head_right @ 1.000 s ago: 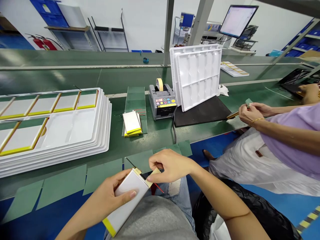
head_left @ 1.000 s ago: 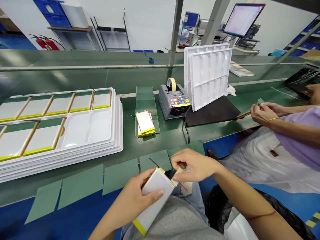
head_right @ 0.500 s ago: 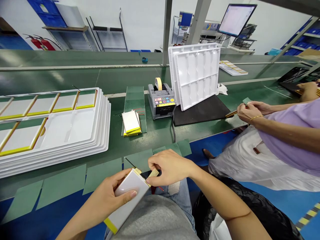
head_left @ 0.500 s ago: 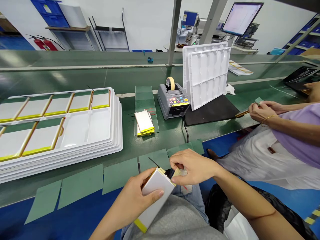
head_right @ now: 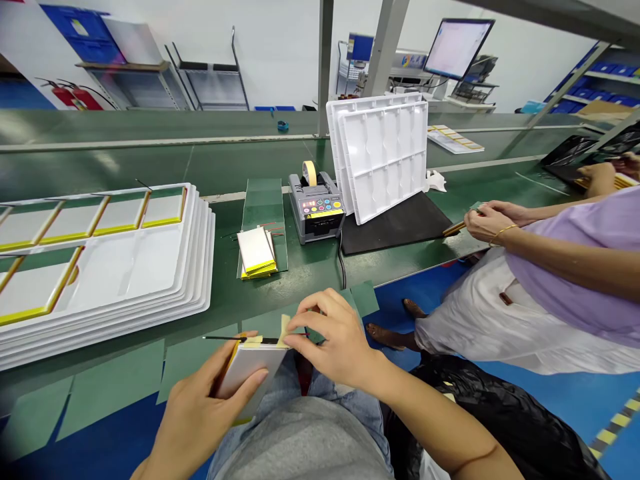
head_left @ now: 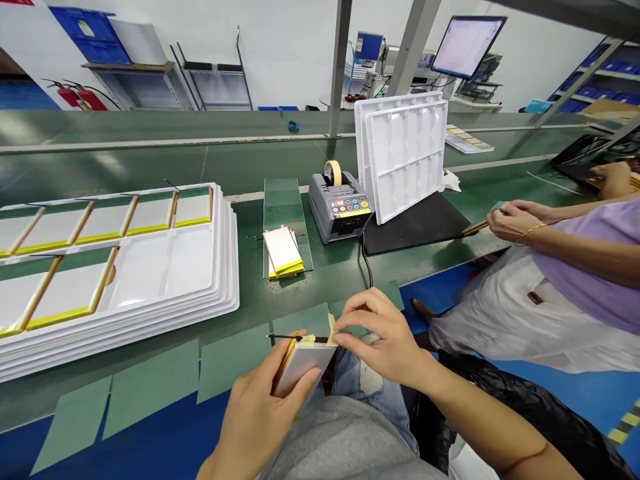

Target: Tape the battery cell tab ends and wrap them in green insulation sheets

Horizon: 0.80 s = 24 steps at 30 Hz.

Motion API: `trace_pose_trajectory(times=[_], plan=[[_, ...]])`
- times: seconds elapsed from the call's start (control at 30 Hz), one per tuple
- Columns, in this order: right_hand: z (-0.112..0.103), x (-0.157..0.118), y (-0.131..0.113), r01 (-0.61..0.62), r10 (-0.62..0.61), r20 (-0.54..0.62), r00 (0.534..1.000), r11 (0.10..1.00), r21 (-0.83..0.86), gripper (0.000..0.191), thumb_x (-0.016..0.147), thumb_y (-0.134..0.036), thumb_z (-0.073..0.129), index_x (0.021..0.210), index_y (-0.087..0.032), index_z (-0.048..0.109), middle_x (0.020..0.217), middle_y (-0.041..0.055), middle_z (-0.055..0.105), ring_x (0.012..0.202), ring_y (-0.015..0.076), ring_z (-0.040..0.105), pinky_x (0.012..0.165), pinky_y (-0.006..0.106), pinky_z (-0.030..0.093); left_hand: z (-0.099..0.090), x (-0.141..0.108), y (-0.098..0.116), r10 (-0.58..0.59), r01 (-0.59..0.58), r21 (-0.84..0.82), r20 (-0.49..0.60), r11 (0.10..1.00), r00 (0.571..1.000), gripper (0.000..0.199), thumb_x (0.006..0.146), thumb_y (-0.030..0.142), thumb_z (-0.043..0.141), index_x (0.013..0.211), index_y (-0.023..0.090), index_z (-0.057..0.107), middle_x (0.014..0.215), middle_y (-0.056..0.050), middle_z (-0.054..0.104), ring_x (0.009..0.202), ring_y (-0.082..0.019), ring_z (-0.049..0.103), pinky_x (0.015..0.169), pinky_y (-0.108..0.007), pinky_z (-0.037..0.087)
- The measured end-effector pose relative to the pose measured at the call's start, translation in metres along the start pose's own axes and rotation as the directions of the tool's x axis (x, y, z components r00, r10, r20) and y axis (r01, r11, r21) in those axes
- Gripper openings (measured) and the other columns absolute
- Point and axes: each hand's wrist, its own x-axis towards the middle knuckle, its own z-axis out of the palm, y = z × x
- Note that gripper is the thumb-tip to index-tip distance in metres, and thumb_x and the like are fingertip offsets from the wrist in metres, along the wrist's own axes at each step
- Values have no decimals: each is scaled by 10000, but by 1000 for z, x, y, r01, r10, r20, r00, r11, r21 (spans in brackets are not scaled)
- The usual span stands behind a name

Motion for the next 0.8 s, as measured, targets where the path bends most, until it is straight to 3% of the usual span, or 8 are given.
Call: trace_pose_trajectory(times=[0.13, 0.27, 0.4, 0.63, 0.8], plan=[[-2, 3, 1, -104, 87, 129, 988, 986, 132, 36, 798, -275, 659, 812, -244, 671, 835, 15, 588, 806, 155, 521, 729, 302, 437, -1, 0, -3, 165, -165, 109, 7, 980, 986, 308, 847, 376, 557, 1141, 301, 504, 870, 73, 696, 554, -108, 624, 563, -189, 465], [-5, 4, 2, -104, 62, 220, 973, 977, 187, 61, 820, -216, 623, 761, -206, 634, 823, 14, 574, 782, 141, 513, 731, 292, 422, 0, 0, -7, 251, -258, 173, 60, 950, 966, 329, 869, 384, 539, 1178, 291, 478, 718, 87, 676, 465, -94, 577, 524, -180, 447], [-8, 3, 4, -115, 53, 279, 959, 970, 212, 35, 803, -226, 644, 810, -201, 622, 848, 16, 574, 782, 141, 505, 736, 290, 416, 0, -1, -10, 276, -285, 172, 77, 943, 958, 324, 871, 377, 541, 1173, 282, 471, 847, 64, 700, 506, -85, 593, 525, -166, 444], [-10, 4, 3, -143, 65, 288, 955, 955, 259, 80, 822, -230, 625, 753, -192, 615, 761, 5, 577, 747, 136, 507, 714, 283, 397, -1, -2, -9, 318, -323, 217, 58, 921, 946, 349, 875, 361, 551, 1198, 270, 454, 764, 73, 683, 481, -79, 578, 529, -162, 445], [-10, 3, 5, -223, 94, 372, 923, 921, 319, 100, 822, -229, 623, 731, -189, 616, 775, 8, 595, 780, 138, 518, 726, 279, 400, -1, -2, -13, 457, -460, 265, 76, 848, 886, 353, 884, 282, 565, 1211, 205, 458, 900, -1, 708, 550, -97, 623, 583, -176, 466]])
